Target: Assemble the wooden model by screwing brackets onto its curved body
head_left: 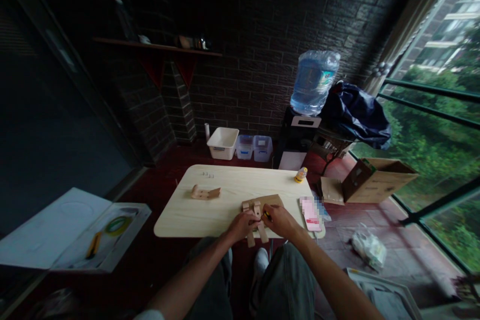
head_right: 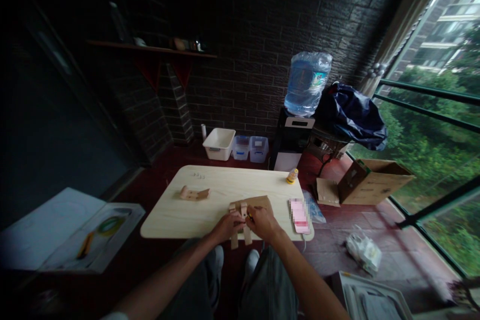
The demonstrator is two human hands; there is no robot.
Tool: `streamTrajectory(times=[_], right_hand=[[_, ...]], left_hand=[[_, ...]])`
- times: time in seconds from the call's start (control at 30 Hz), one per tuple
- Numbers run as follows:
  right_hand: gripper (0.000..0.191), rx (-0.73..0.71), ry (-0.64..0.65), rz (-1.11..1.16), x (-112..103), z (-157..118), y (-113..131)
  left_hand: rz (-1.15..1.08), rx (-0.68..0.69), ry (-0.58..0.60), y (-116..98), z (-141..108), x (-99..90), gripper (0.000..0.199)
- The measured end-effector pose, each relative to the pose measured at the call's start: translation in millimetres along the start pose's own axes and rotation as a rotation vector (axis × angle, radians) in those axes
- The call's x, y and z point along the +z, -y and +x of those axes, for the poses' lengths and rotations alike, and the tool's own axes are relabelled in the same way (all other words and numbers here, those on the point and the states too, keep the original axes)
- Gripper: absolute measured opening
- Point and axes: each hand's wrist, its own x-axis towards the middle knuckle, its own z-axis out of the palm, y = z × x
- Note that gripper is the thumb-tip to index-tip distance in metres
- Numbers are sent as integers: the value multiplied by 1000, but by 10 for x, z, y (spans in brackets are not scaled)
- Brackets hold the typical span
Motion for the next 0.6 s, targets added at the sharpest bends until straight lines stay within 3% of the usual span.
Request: streamTrajectory(times=[0.37,0.6], right_hand=[[19,7,9,72,19,60,9],[19,7,18,24,1,48,0]], left_hand=[[-30,48,-26,43,-44,9,13],[-22,-9,-58,-12,-47,26,12]])
